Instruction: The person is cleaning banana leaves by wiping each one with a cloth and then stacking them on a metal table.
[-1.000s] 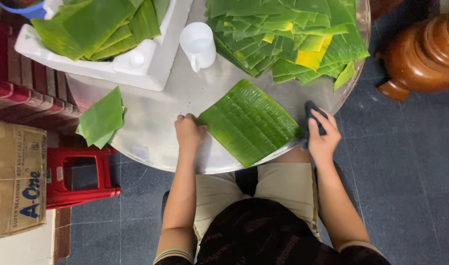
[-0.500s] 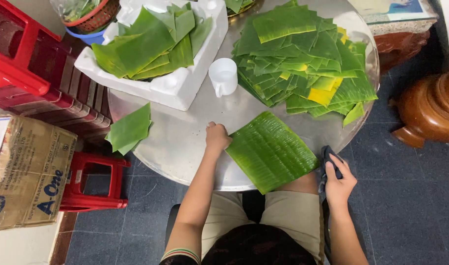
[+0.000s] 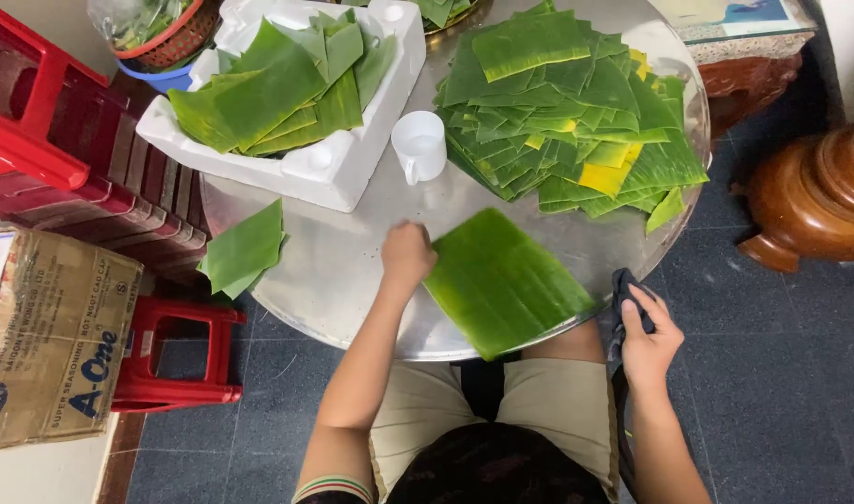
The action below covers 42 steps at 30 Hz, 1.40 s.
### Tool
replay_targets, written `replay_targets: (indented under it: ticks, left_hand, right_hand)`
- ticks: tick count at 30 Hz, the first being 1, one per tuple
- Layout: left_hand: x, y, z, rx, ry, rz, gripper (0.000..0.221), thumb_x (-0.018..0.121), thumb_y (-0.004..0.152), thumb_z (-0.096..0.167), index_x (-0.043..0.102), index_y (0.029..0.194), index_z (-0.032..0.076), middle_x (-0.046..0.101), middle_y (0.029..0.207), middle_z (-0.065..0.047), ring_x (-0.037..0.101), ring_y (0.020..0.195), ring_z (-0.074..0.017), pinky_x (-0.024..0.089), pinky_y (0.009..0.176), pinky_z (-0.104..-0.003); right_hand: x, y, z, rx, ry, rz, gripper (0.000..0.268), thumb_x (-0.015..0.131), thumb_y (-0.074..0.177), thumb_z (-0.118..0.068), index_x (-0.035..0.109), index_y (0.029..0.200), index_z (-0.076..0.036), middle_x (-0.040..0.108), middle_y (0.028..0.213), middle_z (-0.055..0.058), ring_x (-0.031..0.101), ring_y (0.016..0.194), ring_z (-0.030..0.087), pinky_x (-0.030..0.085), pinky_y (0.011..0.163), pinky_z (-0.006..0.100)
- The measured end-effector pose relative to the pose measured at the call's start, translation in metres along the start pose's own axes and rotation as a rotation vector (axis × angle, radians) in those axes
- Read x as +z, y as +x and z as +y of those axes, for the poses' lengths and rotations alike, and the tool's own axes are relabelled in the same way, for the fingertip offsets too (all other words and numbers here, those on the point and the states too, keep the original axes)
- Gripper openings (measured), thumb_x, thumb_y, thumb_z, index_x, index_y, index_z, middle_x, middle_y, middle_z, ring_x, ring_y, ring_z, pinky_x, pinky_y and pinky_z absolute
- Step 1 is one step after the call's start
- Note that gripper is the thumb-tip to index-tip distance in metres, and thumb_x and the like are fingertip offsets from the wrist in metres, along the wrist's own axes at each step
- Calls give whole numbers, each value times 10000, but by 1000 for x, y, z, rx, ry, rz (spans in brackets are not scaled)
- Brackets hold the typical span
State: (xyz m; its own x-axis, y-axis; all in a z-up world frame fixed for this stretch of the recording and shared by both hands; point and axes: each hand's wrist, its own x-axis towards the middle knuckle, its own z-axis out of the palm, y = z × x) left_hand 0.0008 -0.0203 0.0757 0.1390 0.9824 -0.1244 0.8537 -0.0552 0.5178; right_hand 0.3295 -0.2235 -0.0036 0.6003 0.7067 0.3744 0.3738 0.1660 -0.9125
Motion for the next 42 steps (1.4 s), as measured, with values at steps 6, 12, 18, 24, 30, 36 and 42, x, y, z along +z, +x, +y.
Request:
replay_targets:
  ticks: [6,12,18,24,30,36,42]
  left_hand:
    - [-97,-89,50,668,167,697,190,642,684,-159,626,750,18,477,825,-104,484,744,-293,369,620,-384]
    - [-11,-140,1,930,207,566,183,663,811,-122,603,965,-44,495,868,-135,438,773,-290,308,624,-406]
    - [93,-148,-78,802,101,559,138,677,933,154,731,1036,80,622,939,-82,613,959,-301,448,825,-428]
    - [97,-170,-93,649,58,530,412,701,957,328,693,1172,-24,663,1199,-198,615,1201,-378,446,904,-483]
    - [104,-167,-101,657,83,540,324,666,975,315,716,1114,28,679,1121,-127,642,1158,-328,446,888,-472]
    - [110,-164,-105,645,66,548,343,642,994,276,687,1202,8,694,1172,-120,641,1164,-312,419,915,-488]
    - [108,-165,-102,614,49,547,315,649,986,243,695,1193,10,700,1196,-112,640,1170,-307,417,937,-491]
  right_hand:
    - [-5,13,-21,-177,-46,17,273,677,1000,100,715,1260,25,647,1211,277,595,1270,410,411,1133,551]
    - [11,9,-88,-281,-132,59,245,676,1067,-16,671,1278,109,633,1302,306,602,1279,404,494,1109,531]
    - [88,-12,-122,-454,-61,-182,170,811,899,-141,798,1056,-79,710,1136,192,687,1095,397,504,995,484]
    - [202,-63,-68,-695,95,-657,222,657,935,-88,794,1099,-146,700,1136,115,678,1013,360,540,906,474]
    - [245,-78,0,-823,-251,-886,180,686,890,-137,731,1064,-146,626,1131,113,588,1019,345,500,882,440]
    - [313,-37,2,-770,-465,-853,186,642,902,-121,705,1075,-148,602,1160,94,550,1047,327,458,804,446]
    - [379,16,-1,-907,-499,-695,196,669,874,-157,673,1070,-176,552,1102,78,537,959,325,414,739,434]
